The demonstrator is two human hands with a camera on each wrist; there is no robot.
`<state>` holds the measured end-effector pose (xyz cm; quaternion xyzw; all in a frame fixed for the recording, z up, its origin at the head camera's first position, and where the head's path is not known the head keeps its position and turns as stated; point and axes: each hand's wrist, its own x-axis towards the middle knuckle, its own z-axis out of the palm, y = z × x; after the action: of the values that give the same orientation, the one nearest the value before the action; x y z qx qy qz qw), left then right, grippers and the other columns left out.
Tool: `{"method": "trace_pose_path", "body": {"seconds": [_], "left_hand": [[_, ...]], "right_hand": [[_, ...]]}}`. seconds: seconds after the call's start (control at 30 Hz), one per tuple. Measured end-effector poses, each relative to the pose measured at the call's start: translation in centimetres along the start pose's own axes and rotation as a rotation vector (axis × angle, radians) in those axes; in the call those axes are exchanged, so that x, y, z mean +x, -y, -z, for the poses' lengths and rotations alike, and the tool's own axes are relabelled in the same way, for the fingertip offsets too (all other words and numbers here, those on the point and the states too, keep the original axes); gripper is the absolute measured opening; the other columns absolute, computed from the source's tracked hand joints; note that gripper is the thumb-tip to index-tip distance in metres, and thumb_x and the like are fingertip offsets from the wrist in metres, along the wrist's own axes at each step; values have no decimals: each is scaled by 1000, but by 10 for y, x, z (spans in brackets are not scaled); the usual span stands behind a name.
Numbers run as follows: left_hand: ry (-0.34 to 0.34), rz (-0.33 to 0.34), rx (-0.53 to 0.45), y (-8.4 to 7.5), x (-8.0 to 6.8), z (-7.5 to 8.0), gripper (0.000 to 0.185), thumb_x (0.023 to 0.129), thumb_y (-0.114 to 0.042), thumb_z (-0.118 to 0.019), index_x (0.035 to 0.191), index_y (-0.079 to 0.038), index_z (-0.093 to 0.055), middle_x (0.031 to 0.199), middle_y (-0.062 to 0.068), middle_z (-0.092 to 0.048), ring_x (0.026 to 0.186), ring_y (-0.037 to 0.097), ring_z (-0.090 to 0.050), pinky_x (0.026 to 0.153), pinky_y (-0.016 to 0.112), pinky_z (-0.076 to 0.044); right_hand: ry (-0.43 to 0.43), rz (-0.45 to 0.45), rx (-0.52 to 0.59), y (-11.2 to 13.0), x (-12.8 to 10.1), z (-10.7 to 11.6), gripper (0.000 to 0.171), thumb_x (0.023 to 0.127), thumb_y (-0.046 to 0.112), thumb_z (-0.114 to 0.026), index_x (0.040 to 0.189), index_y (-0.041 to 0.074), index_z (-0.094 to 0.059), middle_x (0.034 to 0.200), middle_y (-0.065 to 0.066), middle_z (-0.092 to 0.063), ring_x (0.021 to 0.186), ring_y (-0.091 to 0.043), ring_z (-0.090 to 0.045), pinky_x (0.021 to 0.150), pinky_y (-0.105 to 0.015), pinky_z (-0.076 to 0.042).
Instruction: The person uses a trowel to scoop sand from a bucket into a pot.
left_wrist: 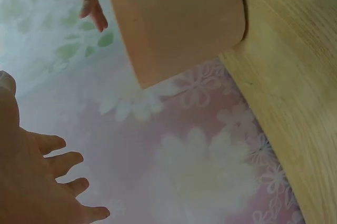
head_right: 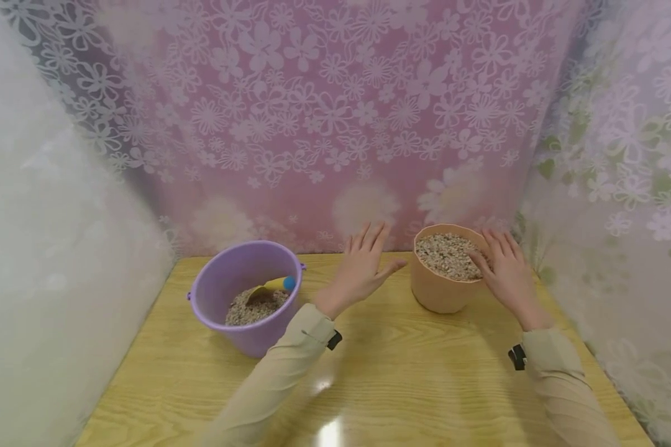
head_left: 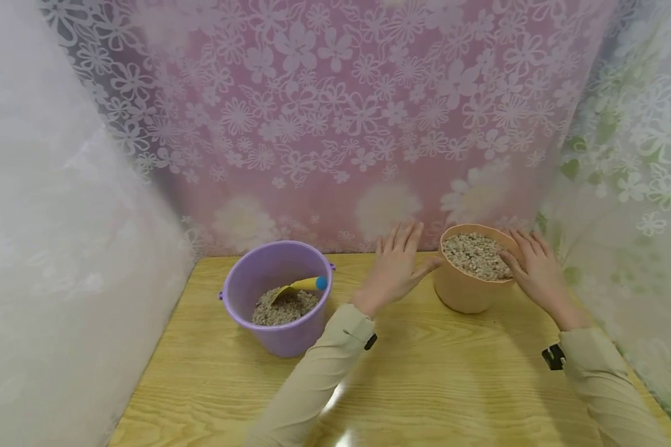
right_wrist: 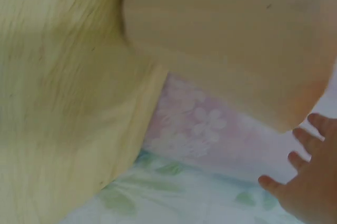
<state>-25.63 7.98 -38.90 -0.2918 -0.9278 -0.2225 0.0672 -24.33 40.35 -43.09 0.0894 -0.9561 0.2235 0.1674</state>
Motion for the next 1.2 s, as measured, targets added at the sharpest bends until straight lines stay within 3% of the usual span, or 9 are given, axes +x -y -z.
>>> {"method": "trace_pose_path", "body": {"seconds": [0.23, 0.53, 0.7, 0.87, 1.2], "left_hand": [[82, 35, 68, -5, 25, -38, 84, 100, -70, -31, 164, -23, -2, 171, 0, -5, 156, 23, 10, 122, 59, -6], [144, 97, 107, -14, 49, -75, 89, 97, -76, -27, 163, -25, 1, 170, -8, -5, 156, 22, 8, 122, 59, -9], [167, 105, 110, -16, 60, -86, 89, 96, -77, -28, 163, -26, 2, 169, -9, -5, 156, 19, 9, 122, 59, -8], [121, 118, 136, -15, 66, -92, 88, 97, -76, -31, 162, -30, 6, 168, -12, -6, 156, 16, 5, 122, 59, -9], [96, 93, 159, -15, 64, -91, 88, 96, -77, -31, 162, -31, 6, 168, -12, -7, 156, 15, 5, 122, 60, -5]], "right_hand": [[128, -79, 54, -21, 2, -1, 65, 111, 40, -36, 163, 13, -10, 161, -31, -19, 153, -46, 0, 104, -83, -3], [147, -3, 34, -32, -3, -5, 60, 113, 34, -30, 163, 12, -7, 166, -23, -11, 154, -42, 0, 104, -82, -4], [150, 2, 3, -32, -4, -6, 60, 112, 35, -31, 163, 14, -6, 168, -19, -9, 155, -40, -4, 107, -78, -6], [153, -11, -19, -32, -4, -6, 61, 112, 37, -30, 163, 14, -5, 167, -20, -12, 154, -42, -7, 107, -78, -8], [107, -1, -6, -32, -7, -9, 60, 112, 35, -31, 163, 15, -7, 167, -19, -14, 151, -46, -16, 105, -78, -11]]}}
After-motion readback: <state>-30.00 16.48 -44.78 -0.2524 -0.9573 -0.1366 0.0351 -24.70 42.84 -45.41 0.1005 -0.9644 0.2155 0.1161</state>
